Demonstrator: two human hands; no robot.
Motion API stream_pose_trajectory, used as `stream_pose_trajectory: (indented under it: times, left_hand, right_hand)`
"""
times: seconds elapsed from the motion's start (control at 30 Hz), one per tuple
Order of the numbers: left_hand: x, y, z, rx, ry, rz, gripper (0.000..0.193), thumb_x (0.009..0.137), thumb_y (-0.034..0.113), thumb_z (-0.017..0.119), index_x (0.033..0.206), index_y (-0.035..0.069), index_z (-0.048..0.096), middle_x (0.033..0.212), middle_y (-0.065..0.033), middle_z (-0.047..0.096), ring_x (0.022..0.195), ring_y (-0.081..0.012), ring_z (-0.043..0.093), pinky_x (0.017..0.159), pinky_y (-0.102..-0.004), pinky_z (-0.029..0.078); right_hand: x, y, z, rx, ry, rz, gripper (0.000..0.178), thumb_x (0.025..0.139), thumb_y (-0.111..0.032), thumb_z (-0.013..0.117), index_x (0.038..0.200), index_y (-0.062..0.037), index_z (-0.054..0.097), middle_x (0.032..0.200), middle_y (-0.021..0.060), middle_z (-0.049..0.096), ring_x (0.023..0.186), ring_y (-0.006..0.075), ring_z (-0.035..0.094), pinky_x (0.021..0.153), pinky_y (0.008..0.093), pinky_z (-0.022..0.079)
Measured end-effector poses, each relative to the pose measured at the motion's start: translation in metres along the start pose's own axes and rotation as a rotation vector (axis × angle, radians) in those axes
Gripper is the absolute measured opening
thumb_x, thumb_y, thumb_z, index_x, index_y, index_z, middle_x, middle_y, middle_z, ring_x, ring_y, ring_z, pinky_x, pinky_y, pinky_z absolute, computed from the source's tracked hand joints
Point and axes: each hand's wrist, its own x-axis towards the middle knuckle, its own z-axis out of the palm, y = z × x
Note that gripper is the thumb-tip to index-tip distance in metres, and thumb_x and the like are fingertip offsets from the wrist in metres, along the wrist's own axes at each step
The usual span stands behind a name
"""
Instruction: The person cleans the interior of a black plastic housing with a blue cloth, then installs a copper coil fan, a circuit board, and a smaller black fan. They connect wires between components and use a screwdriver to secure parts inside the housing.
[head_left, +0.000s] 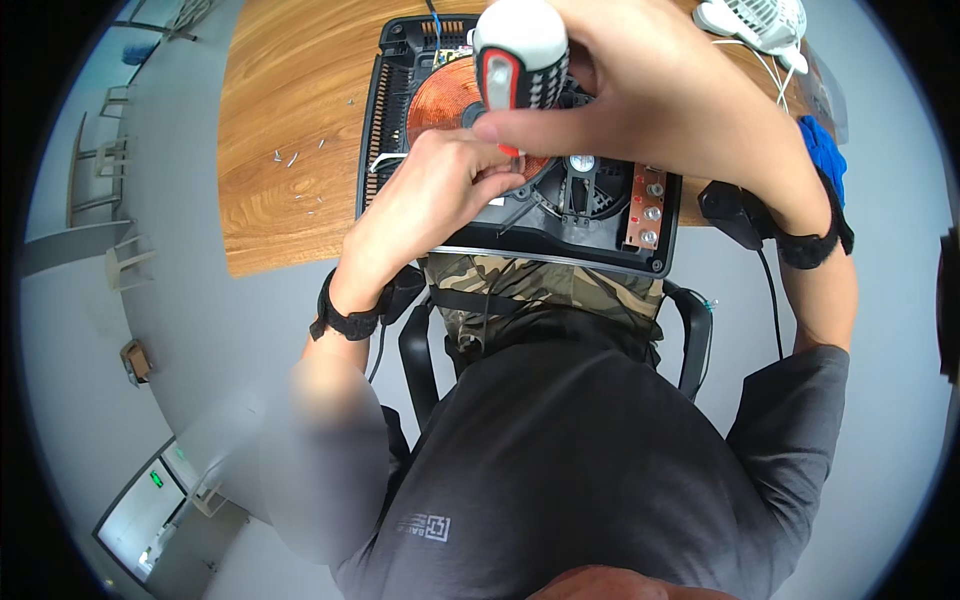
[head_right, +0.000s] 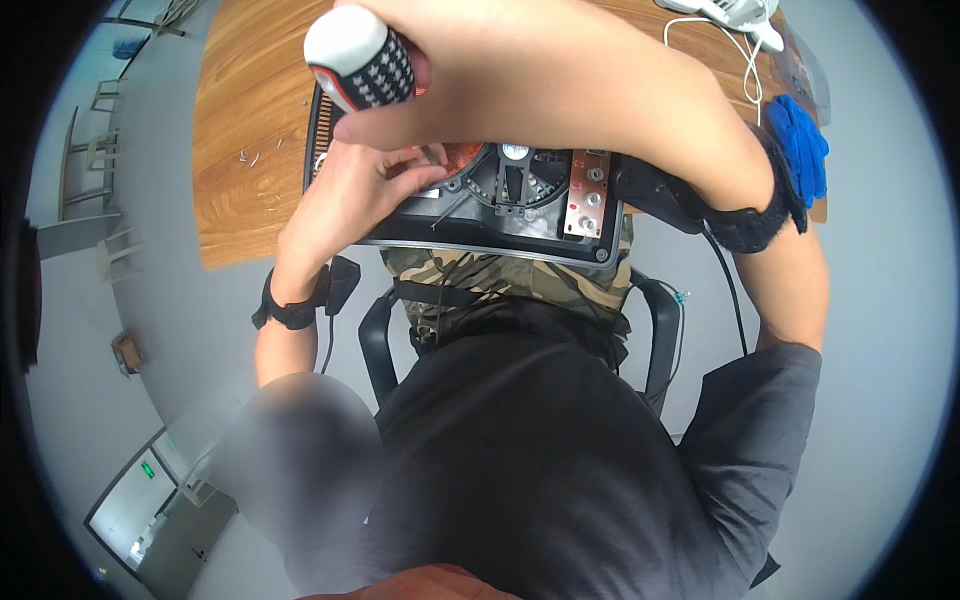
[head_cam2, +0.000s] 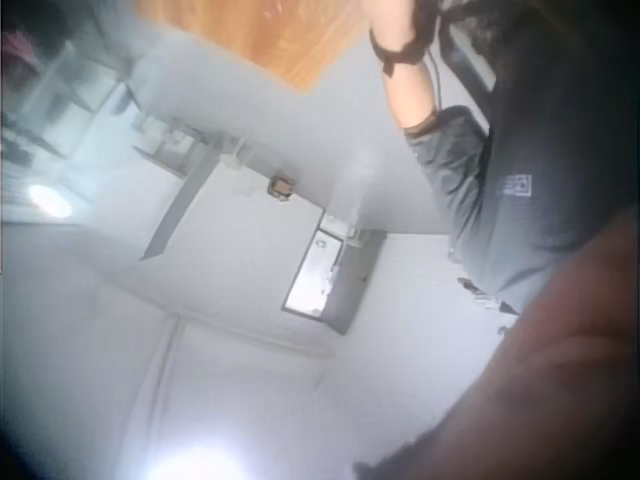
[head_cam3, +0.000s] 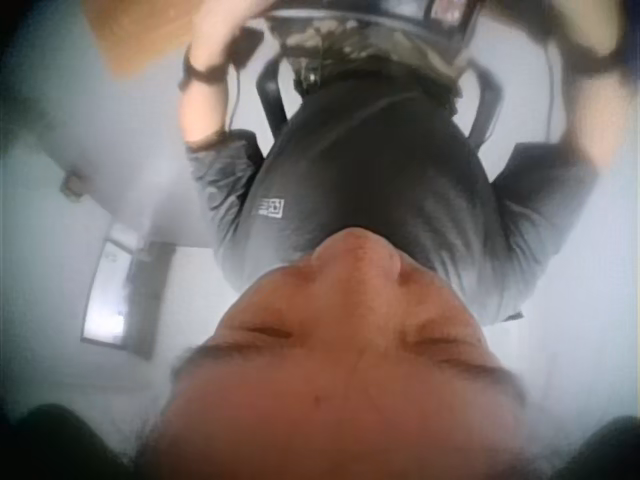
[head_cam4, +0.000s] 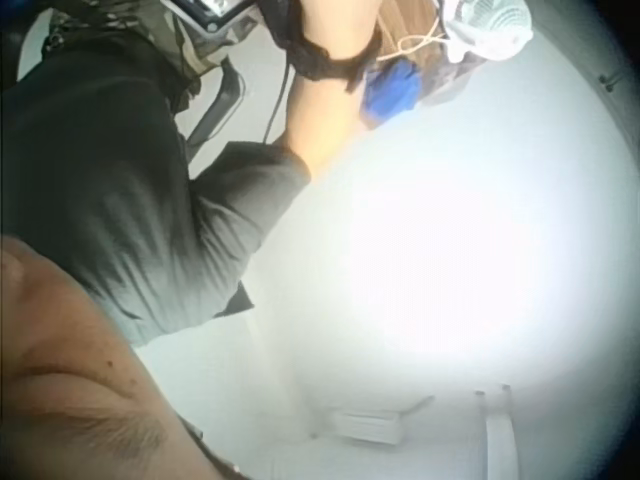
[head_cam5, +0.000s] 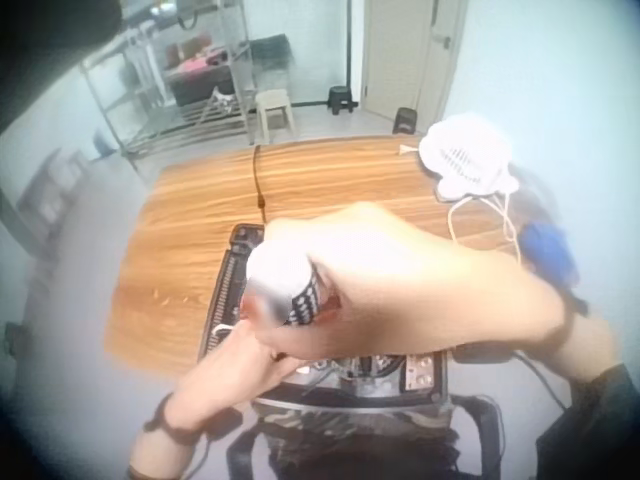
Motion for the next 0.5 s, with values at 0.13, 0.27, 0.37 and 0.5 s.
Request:
stream_pose_trajectory:
  times: [0.13,0.27,0.37,0.5]
  left_hand:
    - [-0.002,-0.007,0.011,-0.031,-0.027,0.086,0.018,0.090,0.013,0.074,0.091,-0.005,0.072,0.086,-0.0229,0.067,0.083,-0.0422,0.065,0.074,-0.0476,0.053]
    - [0.000,-0.002,0.013,0.019,-0.058,0.080,0.019,0.091,0.014,0.074,0.091,-0.005,0.073,0.088,-0.0231,0.068,0.085,-0.0425,0.066,0.076,-0.0479,0.054]
    - [0.001,-0.005,0.018,0.022,-0.060,0.092,0.020,0.091,0.014,0.073,0.092,-0.006,0.073,0.090,-0.0227,0.069,0.086,-0.0423,0.066,0.078,-0.0478,0.055]
    - [0.000,-0.002,0.018,0.032,-0.068,0.091,0.019,0.091,0.014,0.073,0.094,-0.006,0.073,0.096,-0.0207,0.070,0.091,-0.0412,0.066,0.081,-0.0473,0.055]
  right_hand:
    - [-0.011,0.015,0.003,0.093,0.004,-0.161,0.027,0.092,-0.019,0.075,0.111,-0.0020,0.068,0.097,0.0139,0.074,0.087,0.0254,0.074,0.078,0.0341,0.058]
    - [-0.018,0.016,0.006,0.149,-0.010,-0.088,0.031,0.092,-0.019,0.075,0.116,-0.0028,0.068,0.101,0.0152,0.073,0.092,0.0271,0.073,0.082,0.0353,0.058]
    - [-0.019,0.013,0.006,0.062,-0.029,-0.032,0.032,0.091,-0.019,0.075,0.119,-0.0036,0.068,0.102,0.0145,0.073,0.092,0.0275,0.073,0.082,0.0355,0.057]
    - [-0.023,0.021,0.009,0.114,0.014,-0.117,0.035,0.091,-0.019,0.076,0.121,-0.0045,0.067,0.101,0.0138,0.073,0.091,0.0276,0.073,0.081,0.0356,0.057]
